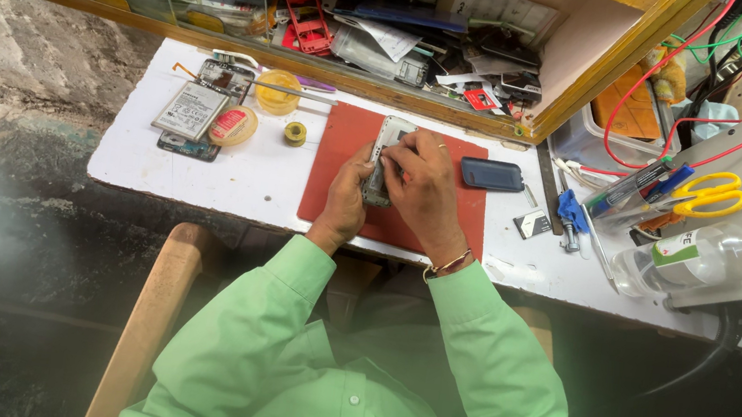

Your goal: The person disassembles a feature phone, removes the back cover and battery, then uses a small metal tool to adjust internal components. They reassemble the phone, insert the battery, and test the device by pressing buttons and checking the screen.

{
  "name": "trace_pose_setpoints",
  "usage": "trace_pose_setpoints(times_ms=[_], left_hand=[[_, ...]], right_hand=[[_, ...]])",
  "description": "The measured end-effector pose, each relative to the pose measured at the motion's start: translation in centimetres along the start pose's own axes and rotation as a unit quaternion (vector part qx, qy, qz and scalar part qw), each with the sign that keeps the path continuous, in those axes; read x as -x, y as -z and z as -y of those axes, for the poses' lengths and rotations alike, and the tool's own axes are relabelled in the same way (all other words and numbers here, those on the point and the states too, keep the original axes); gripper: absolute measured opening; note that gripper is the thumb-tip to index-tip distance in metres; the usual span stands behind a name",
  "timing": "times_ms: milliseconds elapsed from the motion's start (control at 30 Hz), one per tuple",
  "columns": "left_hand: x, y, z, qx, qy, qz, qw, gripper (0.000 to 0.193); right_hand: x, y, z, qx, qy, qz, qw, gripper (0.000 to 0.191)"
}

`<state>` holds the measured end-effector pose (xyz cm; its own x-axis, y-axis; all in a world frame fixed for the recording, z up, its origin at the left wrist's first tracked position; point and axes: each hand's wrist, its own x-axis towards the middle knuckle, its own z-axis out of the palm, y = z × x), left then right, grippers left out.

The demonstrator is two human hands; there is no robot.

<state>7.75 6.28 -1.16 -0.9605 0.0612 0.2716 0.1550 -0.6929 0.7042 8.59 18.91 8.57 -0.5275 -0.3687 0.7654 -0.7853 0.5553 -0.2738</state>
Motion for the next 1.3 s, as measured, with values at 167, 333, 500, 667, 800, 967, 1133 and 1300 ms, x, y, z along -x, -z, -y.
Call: trace_pose_setpoints(times_ms=[167,333,500,667,800,967,1133,1300], left_hand=[[0.0,-0.1,0.0,0.003,-0.005,0.005,1.0,0.057],[-0.1,0.0,0.1,0.009,-0.002,-0.001,1.0,0.057],[0.1,0.0,-0.1,0.012,-0.013,0.006,1.0,0.058],[0.1,-0.2,-0.4,0.034,0.006,0.006,0.999,0.058],[0.1,-0.3,-0.5,0.035,0.005,0.011,0.999,0.057],[0.0,-0.3,-0.3,0.025,-0.01,0.006,1.0,0.056],[0.1,-0.2,-0.2,0.038,-0.006,0.004,0.999,0.057],[0.1,-0.3,-0.4,0.034,-0.011,0.01,0.999,0.058]], right_hand=[[0.0,0.1,-0.1,-0.016,0.0,0.004,1.0,0.014],[-0.1,0.0,-0.1,-0.017,-0.002,-0.001,1.0,0.014],[0.3,-0.2,0.1,-0.075,-0.042,-0.025,0.996,0.013],[1.0,0.3,0.4,-0.116,-0.107,-0.081,0.984,0.014],[1.4,0.7,0.4,-0.089,-0.094,-0.091,0.987,0.015],[1.6,0.2,0.8,-0.066,-0.074,-0.073,0.992,0.018],[1.4,-0.2,1.0,-0.048,-0.068,-0.078,0.993,0.018],[1.3,0.0,0.8,-0.037,-0.072,-0.079,0.994,0.015]])
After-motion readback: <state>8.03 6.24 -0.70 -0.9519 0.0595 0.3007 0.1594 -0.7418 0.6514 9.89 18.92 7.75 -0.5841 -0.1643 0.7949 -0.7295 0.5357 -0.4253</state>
